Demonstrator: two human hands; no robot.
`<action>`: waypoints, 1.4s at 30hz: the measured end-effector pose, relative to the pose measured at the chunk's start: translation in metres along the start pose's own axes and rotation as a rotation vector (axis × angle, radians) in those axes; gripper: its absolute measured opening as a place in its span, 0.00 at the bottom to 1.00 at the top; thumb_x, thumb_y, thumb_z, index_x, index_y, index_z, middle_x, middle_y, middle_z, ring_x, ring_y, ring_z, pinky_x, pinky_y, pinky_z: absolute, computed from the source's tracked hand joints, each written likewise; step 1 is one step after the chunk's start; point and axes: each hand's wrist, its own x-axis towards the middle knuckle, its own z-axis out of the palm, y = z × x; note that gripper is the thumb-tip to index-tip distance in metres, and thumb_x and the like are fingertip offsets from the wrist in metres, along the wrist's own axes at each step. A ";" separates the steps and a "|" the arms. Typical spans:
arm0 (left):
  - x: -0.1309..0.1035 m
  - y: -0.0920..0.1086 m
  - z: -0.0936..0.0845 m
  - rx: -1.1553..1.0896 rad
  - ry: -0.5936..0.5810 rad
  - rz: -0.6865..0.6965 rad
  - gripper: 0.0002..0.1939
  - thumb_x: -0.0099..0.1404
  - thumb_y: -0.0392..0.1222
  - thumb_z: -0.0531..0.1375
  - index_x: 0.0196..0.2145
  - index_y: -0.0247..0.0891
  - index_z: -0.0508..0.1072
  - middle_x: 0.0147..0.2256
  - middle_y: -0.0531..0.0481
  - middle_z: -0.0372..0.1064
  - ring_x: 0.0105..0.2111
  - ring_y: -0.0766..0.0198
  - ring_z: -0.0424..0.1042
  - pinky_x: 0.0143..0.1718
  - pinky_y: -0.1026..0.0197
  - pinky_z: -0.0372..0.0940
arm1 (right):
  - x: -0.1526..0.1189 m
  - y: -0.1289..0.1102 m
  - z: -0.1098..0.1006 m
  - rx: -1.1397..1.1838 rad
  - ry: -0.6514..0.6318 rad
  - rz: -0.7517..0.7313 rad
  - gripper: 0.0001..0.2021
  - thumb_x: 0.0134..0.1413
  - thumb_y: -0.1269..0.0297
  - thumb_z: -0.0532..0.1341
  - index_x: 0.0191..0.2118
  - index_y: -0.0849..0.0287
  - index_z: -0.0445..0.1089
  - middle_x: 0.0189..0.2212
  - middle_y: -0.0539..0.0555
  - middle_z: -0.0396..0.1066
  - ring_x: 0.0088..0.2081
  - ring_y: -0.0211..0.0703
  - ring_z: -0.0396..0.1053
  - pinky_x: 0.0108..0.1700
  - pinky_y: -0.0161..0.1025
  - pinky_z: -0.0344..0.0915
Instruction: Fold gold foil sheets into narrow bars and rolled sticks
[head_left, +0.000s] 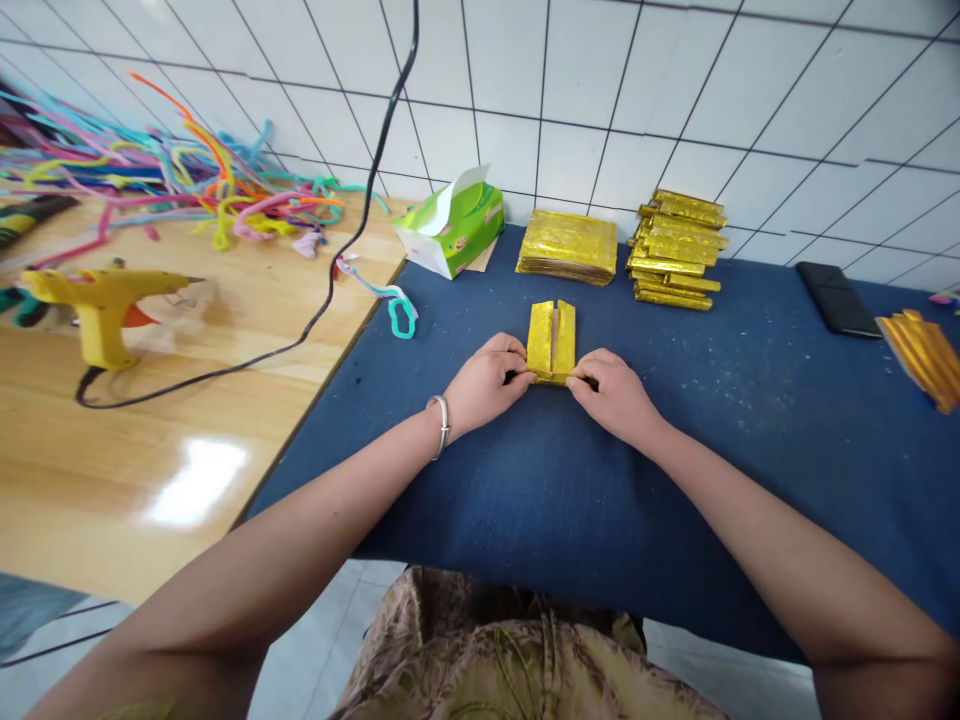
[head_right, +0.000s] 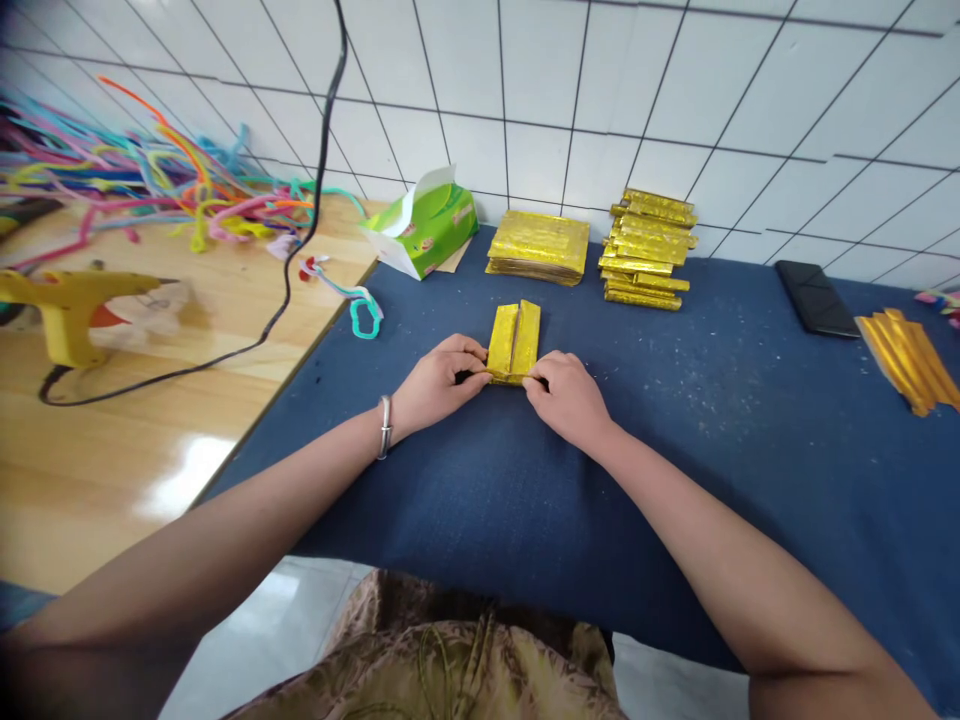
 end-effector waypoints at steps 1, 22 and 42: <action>0.000 0.000 0.000 0.006 0.002 -0.003 0.08 0.63 0.39 0.58 0.27 0.36 0.73 0.38 0.47 0.68 0.40 0.64 0.68 0.43 0.58 0.67 | 0.000 0.000 0.000 -0.004 0.001 0.010 0.07 0.53 0.70 0.58 0.25 0.57 0.68 0.29 0.52 0.69 0.35 0.42 0.67 0.40 0.41 0.63; 0.004 -0.004 0.000 0.127 -0.021 -0.085 0.08 0.59 0.40 0.61 0.24 0.36 0.71 0.38 0.49 0.67 0.38 0.64 0.66 0.42 0.58 0.64 | 0.011 -0.006 -0.003 -0.107 -0.105 0.191 0.09 0.50 0.64 0.58 0.22 0.57 0.63 0.31 0.52 0.65 0.33 0.40 0.65 0.35 0.38 0.60; 0.001 0.006 -0.003 0.321 -0.060 0.097 0.08 0.65 0.36 0.55 0.41 0.39 0.70 0.43 0.47 0.67 0.42 0.59 0.63 0.42 0.56 0.59 | 0.016 0.003 -0.004 -0.008 -0.129 0.228 0.11 0.48 0.61 0.62 0.20 0.57 0.64 0.29 0.50 0.64 0.32 0.39 0.64 0.35 0.38 0.60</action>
